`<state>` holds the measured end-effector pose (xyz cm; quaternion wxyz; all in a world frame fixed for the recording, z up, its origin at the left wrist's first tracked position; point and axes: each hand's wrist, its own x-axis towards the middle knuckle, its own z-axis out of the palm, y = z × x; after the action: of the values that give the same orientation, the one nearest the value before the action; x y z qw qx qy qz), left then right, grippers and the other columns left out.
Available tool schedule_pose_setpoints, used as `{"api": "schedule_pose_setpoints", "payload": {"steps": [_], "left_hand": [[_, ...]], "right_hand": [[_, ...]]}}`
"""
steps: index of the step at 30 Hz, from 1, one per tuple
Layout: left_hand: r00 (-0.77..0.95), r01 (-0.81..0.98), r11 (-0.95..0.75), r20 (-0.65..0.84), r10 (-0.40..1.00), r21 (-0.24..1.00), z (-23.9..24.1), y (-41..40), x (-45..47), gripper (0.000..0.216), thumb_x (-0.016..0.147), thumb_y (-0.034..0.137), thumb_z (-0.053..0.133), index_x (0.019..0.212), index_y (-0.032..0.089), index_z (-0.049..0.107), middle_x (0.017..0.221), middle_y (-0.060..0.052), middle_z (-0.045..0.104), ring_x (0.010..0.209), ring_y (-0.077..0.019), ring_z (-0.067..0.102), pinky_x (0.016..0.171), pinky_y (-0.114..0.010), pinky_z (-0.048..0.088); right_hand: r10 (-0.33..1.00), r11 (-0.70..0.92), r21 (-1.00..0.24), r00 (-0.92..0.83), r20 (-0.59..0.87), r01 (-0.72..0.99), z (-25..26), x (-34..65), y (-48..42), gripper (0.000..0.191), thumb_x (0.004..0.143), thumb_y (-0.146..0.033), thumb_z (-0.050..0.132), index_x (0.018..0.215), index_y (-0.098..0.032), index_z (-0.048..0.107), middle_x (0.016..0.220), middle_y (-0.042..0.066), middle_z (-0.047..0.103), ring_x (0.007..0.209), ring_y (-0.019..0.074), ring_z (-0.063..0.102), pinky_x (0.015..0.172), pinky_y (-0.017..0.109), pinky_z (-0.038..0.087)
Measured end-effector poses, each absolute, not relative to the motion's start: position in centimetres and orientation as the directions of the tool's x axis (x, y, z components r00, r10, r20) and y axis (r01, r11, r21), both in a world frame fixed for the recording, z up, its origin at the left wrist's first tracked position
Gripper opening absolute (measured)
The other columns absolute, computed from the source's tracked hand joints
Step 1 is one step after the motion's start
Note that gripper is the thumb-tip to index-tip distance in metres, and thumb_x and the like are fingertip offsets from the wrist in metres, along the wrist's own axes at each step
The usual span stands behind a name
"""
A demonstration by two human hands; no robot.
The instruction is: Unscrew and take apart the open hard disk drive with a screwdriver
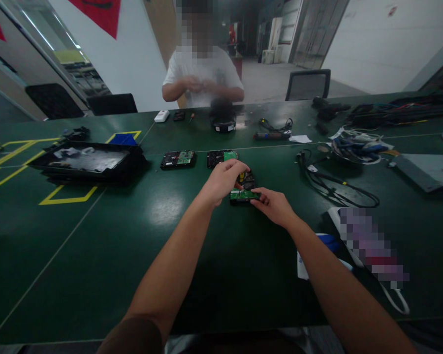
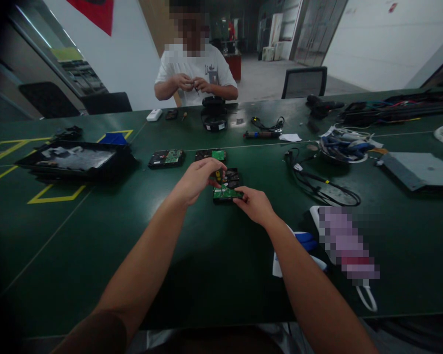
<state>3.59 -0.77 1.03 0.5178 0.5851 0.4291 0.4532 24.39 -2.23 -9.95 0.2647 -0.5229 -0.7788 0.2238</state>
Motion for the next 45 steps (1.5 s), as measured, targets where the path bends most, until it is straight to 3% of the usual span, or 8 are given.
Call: {"api": "schedule_pose_setpoints", "payload": {"steps": [4, 7, 12, 20, 27, 34, 40, 45], "left_hand": [[0.203, -0.076, 0.022, -0.006, 0.979, 0.997, 1.36, -0.99, 3.59, 0.016, 0.087, 0.03, 0.057, 0.093, 0.017, 0.063, 0.087, -0.009, 0.066, 0.086, -0.0216, 0.066, 0.056, -0.027, 0.053], [0.243, -0.14, 0.032, 0.004, 0.97, 0.99, 1.1, -0.8, 3.58, 0.017, 0.087, 0.031, 0.056, 0.09, 0.016, 0.063, 0.087, -0.01, 0.066, 0.087, -0.0216, 0.065, 0.059, -0.028, 0.054], [0.202, -0.013, -0.114, 0.115, 0.973, 0.993, 0.74, -0.48, 3.44, 0.022, 0.086, 0.031, 0.054, 0.079, 0.016, 0.069, 0.098, -0.01, 0.064, 0.093, -0.0204, 0.061, 0.056, -0.023, 0.05], [0.203, -0.165, 0.051, -0.017, 0.979, 0.985, 1.28, -0.95, 3.64, 0.015, 0.085, 0.031, 0.057, 0.09, 0.017, 0.061, 0.08, -0.007, 0.064, 0.079, -0.0195, 0.064, 0.057, -0.027, 0.053], [0.148, -0.068, -0.079, 0.088, 0.985, 0.995, 1.02, -0.5, 3.13, 0.017, 0.084, 0.03, 0.057, 0.079, 0.017, 0.067, 0.1, -0.009, 0.062, 0.092, -0.0191, 0.058, 0.058, -0.023, 0.052], [0.217, -0.19, 0.072, -0.03, 0.976, 0.979, 1.18, -0.85, 3.52, 0.016, 0.086, 0.031, 0.058, 0.092, 0.017, 0.061, 0.083, -0.008, 0.063, 0.083, -0.0213, 0.064, 0.059, -0.028, 0.053], [0.146, -0.067, -0.08, 0.089, 0.985, 0.995, 0.98, -0.7, 3.35, 0.017, 0.084, 0.03, 0.056, 0.078, 0.017, 0.065, 0.097, -0.008, 0.063, 0.086, -0.0177, 0.06, 0.059, -0.024, 0.052], [0.206, -0.147, 0.05, -0.019, 0.978, 0.988, 1.01, -0.78, 3.36, 0.018, 0.085, 0.033, 0.057, 0.09, 0.017, 0.064, 0.089, -0.009, 0.065, 0.082, -0.0191, 0.063, 0.057, -0.026, 0.052]], "right_hand": [[0.933, 0.354, -0.62, -0.311, 0.182, 0.7, -10.03, 24.45, -2.17, 0.038, 0.092, -0.038, 0.067, 0.128, -0.026, 0.066, 0.085, 0.001, 0.066, 0.07, 0.0152, 0.059, 0.065, 0.028, 0.046], [0.933, 0.352, -0.622, -0.311, 0.179, 0.699, -10.1, 24.48, -2.13, 0.039, 0.092, -0.038, 0.067, 0.129, -0.025, 0.066, 0.085, 0.001, 0.066, 0.07, 0.0153, 0.059, 0.065, 0.029, 0.046], [0.932, 0.355, -0.62, -0.314, 0.18, 0.699, -10.13, 24.47, -2.13, 0.039, 0.093, -0.039, 0.066, 0.129, -0.027, 0.065, 0.083, 0.001, 0.066, 0.07, 0.0155, 0.059, 0.065, 0.029, 0.045], [0.934, 0.351, -0.616, -0.309, 0.178, 0.705, -10.09, 24.4, -2.11, 0.039, 0.092, -0.039, 0.067, 0.128, -0.027, 0.066, 0.084, 0.001, 0.065, 0.07, 0.0153, 0.059, 0.064, 0.028, 0.045], [0.936, 0.346, -0.618, -0.308, 0.173, 0.706, -10.14, 24.43, -2.11, 0.039, 0.092, -0.039, 0.067, 0.129, -0.028, 0.066, 0.083, 0.0, 0.065, 0.069, 0.0154, 0.059, 0.064, 0.028, 0.045], [0.934, 0.35, -0.618, -0.313, 0.172, 0.705, -10.13, 24.46, -2.1, 0.039, 0.092, -0.04, 0.066, 0.129, -0.027, 0.066, 0.085, 0.001, 0.065, 0.07, 0.0153, 0.059, 0.065, 0.029, 0.046], [0.934, 0.35, -0.62, -0.314, 0.172, 0.702, -9.95, 24.41, -2.17, 0.039, 0.093, -0.039, 0.065, 0.13, -0.028, 0.065, 0.083, 0.001, 0.066, 0.07, 0.0155, 0.059, 0.064, 0.029, 0.046], [0.936, 0.344, -0.619, -0.308, 0.169, 0.706, -9.92, 24.34, -2.22, 0.039, 0.092, -0.039, 0.067, 0.13, -0.028, 0.066, 0.083, 0.001, 0.067, 0.07, 0.0158, 0.06, 0.064, 0.029, 0.046]]}}
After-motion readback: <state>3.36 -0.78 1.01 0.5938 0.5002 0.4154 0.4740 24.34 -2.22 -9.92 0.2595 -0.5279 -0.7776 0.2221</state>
